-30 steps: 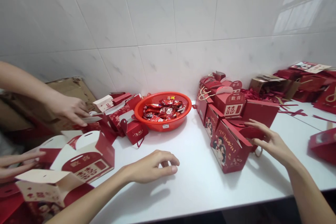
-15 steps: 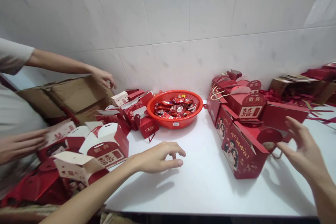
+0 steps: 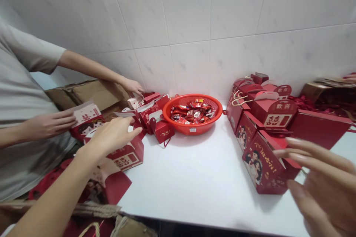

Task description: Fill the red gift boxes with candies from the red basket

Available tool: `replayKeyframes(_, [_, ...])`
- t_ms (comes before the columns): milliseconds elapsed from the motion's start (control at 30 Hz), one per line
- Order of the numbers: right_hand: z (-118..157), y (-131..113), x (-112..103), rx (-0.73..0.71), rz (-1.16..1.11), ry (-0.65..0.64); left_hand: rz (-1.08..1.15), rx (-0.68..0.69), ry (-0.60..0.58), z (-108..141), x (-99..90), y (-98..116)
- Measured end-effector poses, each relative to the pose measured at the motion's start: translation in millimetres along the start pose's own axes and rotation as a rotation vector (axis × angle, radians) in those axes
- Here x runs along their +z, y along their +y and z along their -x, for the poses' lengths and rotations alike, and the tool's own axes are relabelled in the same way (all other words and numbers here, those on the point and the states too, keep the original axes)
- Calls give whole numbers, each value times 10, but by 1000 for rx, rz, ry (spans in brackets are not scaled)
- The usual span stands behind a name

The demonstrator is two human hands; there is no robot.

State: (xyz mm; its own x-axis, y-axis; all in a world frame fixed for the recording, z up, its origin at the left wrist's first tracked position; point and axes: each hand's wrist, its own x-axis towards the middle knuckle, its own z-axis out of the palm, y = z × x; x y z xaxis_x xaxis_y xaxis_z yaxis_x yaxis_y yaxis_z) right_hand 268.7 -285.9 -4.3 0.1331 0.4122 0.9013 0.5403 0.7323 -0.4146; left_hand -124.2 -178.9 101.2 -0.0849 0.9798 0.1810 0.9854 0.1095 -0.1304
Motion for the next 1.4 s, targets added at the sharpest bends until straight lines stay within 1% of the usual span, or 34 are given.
replayKeyframes(67, [-62,-96,149,-33,-42,-74,-30,-47,-94,-6,50,-43])
replayKeyframes(100, [-85,-112,208,-50,-58,-125,-40,-48,-140,-6,74,-48])
replayKeyframes(200, [-127,-101,345,-112,-56,-260,-45,22,-234,16,125,0])
replayKeyframes(300, [-147,-87,474,-148,-38,-336,15,90,-228,92,122,140])
replayKeyframes(367, [-150,-83,570,-115,-53,-392,69,140,-218,170,90,286])
replayKeyframes(400, [-149,-78,620,-87,-68,-422,96,181,-217,213,70,374])
replayKeyframes(500, [-140,-39,774,24,-118,-519,168,378,-201,339,27,673])
replayKeyframes(567, [-139,2,870,94,-148,-573,212,500,-167,414,45,876])
replayKeyframes(700, [-158,101,1015,173,-125,-630,315,740,-118,545,196,1194])
replayKeyframes(800, [-168,187,1070,194,-71,-631,392,894,-123,600,312,1307])
replayKeyframes(867, [-160,253,1084,200,-48,-636,467,978,-145,592,347,1315])
replayKeyframes(933, [-142,327,1084,210,-24,-656,552,1023,-160,545,351,1274])
replayKeyframes(1000, [-115,405,1070,217,-11,-687,593,987,-129,476,342,1193])
replayKeyframes(1067, [-86,474,1051,205,-13,-730,567,897,-95,406,332,1087])
replayKeyframes(1100, [-71,501,1042,194,-18,-756,539,856,-104,377,329,1030])
replayKeyframes(1133, [-57,521,1036,182,-26,-781,509,823,-140,353,328,974])
replayKeyframes(1267, [-19,543,1044,165,-56,-838,438,744,-378,306,369,814])
replayKeyframes(1333, [-12,542,1054,158,-57,-846,452,726,-435,295,424,788])
replayKeyframes(1400, [-9,548,1055,152,-45,-850,486,727,-461,283,495,796])
